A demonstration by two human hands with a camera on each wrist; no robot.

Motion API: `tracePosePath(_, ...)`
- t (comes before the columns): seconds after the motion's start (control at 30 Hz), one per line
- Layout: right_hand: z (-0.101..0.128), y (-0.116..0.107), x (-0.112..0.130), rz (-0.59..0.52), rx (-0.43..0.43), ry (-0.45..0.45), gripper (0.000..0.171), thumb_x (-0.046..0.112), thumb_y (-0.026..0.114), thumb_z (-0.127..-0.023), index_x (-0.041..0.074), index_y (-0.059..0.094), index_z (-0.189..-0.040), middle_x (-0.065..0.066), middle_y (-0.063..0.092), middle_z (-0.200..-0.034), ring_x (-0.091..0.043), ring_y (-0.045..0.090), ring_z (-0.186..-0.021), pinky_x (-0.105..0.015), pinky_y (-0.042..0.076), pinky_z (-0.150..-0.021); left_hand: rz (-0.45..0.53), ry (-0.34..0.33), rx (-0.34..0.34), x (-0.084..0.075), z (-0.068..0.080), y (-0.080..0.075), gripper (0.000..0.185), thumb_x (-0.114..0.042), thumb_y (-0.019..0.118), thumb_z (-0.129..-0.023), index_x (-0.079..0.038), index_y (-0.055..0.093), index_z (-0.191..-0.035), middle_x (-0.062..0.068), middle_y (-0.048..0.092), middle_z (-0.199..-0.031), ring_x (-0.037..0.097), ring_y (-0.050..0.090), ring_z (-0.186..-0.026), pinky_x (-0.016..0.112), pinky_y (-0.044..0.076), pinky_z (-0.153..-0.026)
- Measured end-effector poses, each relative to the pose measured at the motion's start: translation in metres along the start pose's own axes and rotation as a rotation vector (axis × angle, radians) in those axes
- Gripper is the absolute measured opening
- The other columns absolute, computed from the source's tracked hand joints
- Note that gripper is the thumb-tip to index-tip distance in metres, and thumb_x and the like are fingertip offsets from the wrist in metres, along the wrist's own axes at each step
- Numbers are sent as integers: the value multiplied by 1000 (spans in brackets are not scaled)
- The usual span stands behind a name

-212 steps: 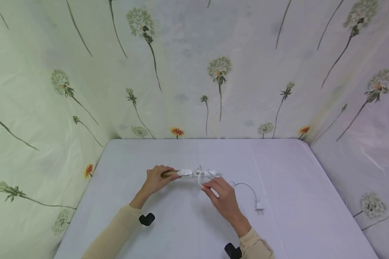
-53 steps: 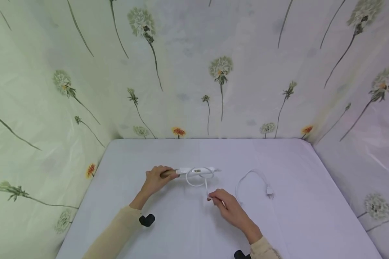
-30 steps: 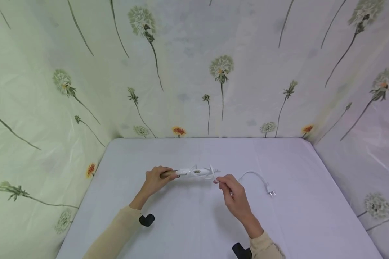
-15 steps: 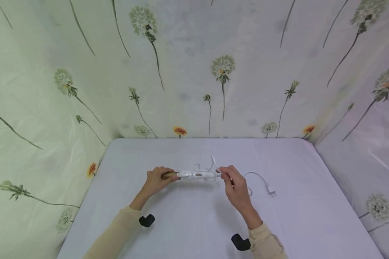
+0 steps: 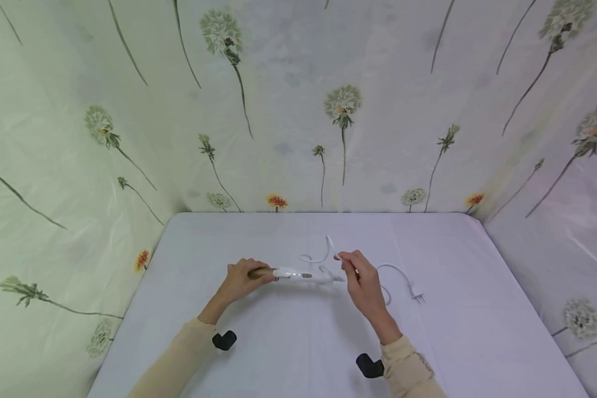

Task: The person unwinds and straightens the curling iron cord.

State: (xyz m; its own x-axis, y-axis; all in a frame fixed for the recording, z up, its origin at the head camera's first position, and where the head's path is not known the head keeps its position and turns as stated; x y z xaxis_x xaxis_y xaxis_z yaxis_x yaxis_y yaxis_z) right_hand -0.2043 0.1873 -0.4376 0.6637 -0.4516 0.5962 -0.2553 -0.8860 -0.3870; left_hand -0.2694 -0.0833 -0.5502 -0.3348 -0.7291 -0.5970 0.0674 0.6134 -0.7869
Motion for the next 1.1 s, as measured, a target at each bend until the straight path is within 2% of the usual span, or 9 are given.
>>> tracePosePath(0.17, 5, 2, -19, 23, -2, 29, 21, -19, 54, -85, -9, 65, -100, -10, 60, -82, 3, 45, -66, -11, 33, -48, 14, 14, 18, -1, 1, -1, 36, -55, 68, -78, -30, 71, -104, -9, 68, -92, 8, 49, -79, 32, 21, -71)
tracePosePath(0.37, 15, 4, -55, 69, 7, 54, 22, -13, 56, -87, -3, 66, -103, -5, 61, -83, -9, 47, -63, -11, 33, -50, 23, 40, 67, -4, 1, 1, 35, -55, 68, -78, -30, 72, -103, -11, 66, -89, 7, 49, -80, 33, 23, -74)
tracePosePath(0.63, 25, 4, -75, 112, 41, 113, 17, -3, 55, -92, 0, 66, -105, 1, 60, -83, -6, 49, -65, -13, 36, -53, 31, 60, 94, -3, 2, 3, 31, -54, 69, -79, -32, 71, -101, -15, 65, -87, 6, 49, -79, 34, 24, -75)
tracePosePath(0.77, 30, 5, -83, 123, 55, 134, 17, -3, 55, -92, -1, 65, -105, -1, 60, -83, -9, 50, -65, -12, 37, -56, 47, 58, 107, -4, 3, 2, 32, -55, 68, -79, -32, 71, -101, -15, 65, -88, 6, 49, -80, 33, 23, -74)
tracePosePath(0.93, 36, 8, -92, 135, 83, 154, 17, -4, 55, -92, -2, 65, -106, -4, 63, -83, -3, 50, -66, -11, 38, -60, 61, 60, 127, -5, 6, 2, 33, -56, 67, -79, -33, 71, -103, -14, 66, -92, 7, 49, -81, 32, 24, -72)
tracePosePath(1.1, 42, 13, -102, 149, 114, 193, 17, -1, 54, -93, 0, 65, -107, -9, 65, -84, -18, 57, -68, -11, 39, -62, 69, 61, 133, -6, 6, 1, 35, -57, 66, -80, -32, 70, -104, -14, 66, -93, 7, 50, -83, 32, 24, -73)
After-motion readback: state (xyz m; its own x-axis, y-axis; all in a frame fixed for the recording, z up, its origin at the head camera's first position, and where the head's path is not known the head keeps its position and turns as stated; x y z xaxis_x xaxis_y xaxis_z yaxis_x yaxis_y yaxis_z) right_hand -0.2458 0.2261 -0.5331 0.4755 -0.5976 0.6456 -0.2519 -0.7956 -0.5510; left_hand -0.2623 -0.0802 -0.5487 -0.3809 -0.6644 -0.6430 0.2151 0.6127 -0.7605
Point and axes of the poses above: each hand's wrist, its own z-axis away from the middle knuckle, its own y-axis out of the palm, x = y × z, the point moved 7 cm from there along -z, towards the middle knuckle
